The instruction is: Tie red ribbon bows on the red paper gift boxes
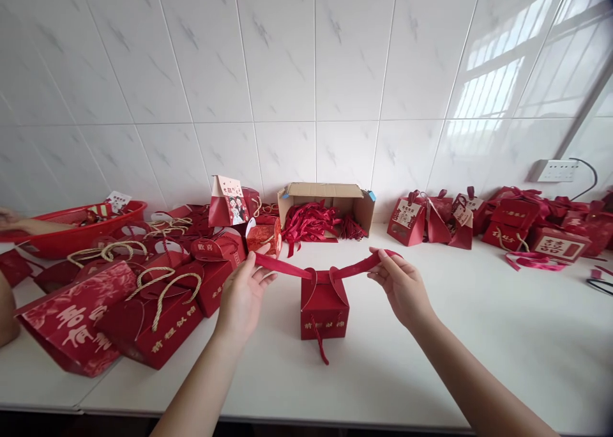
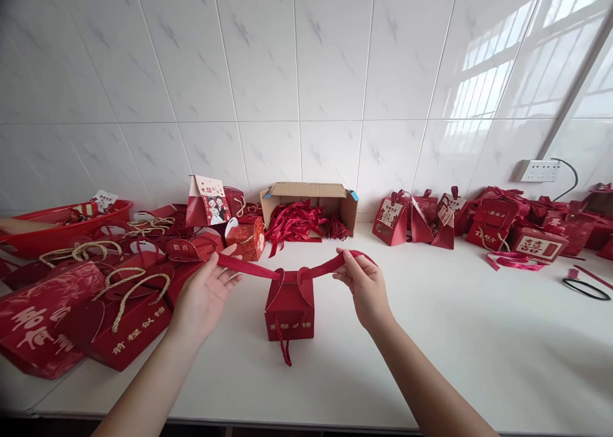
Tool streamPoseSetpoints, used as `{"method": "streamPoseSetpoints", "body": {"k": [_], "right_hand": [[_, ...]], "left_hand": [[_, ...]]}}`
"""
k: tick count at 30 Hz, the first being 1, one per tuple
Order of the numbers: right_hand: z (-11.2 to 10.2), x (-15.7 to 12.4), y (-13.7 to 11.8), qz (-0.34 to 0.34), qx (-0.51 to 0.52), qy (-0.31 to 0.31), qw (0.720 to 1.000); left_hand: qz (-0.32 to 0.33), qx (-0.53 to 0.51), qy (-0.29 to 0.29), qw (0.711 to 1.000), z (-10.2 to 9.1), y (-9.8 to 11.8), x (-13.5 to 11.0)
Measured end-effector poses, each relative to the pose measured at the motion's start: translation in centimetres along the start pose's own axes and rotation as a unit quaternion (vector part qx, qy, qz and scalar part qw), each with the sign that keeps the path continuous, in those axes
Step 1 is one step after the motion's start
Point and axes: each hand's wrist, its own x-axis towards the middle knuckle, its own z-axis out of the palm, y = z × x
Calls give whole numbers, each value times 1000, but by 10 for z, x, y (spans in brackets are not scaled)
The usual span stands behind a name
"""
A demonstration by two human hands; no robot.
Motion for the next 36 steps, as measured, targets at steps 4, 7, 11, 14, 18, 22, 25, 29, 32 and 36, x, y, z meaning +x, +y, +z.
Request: {"method": "streamPoseSetpoints", "body": {"k": [4, 7, 11, 14, 18, 22, 25, 29, 32, 36], "right_hand": [[5, 1, -11, -36, -74, -20, 996], [6, 3, -14, -47, -100, -27, 994], [7, 1, -16, -46, -109, -22, 993], [7, -3, -17, -38, -117, -21, 992], [6, -6, -19, -31, -126, -17, 991], [3, -6, -18, -25, -115, -15, 993], [0, -6, -16, -8, -101, -6, 995], [-6, -7, -11, 9, -71, 13, 997], [-9, -9, -7, 9, -60, 20, 998], [-11, -5, -5, -11, -73, 33, 997]], "left_hand": [[39, 51, -17, 998, 9, 6, -2], [52, 61, -17, 997, 12, 7, -4], [47, 64, -18, 997, 10, 9, -6], [37, 63, -10, 997, 7, 10, -8], [35, 68, -3, 997, 0, 10, -9], [22, 81, -10, 996, -8, 7, -9], [5, 76, 1, 997, -14, 3, -10], [3, 46, 28, 999, -19, -2, -12], [1, 35, 47, 998, -20, -5, -13], [20, 39, 62, 997, -17, -3, -11]]}}
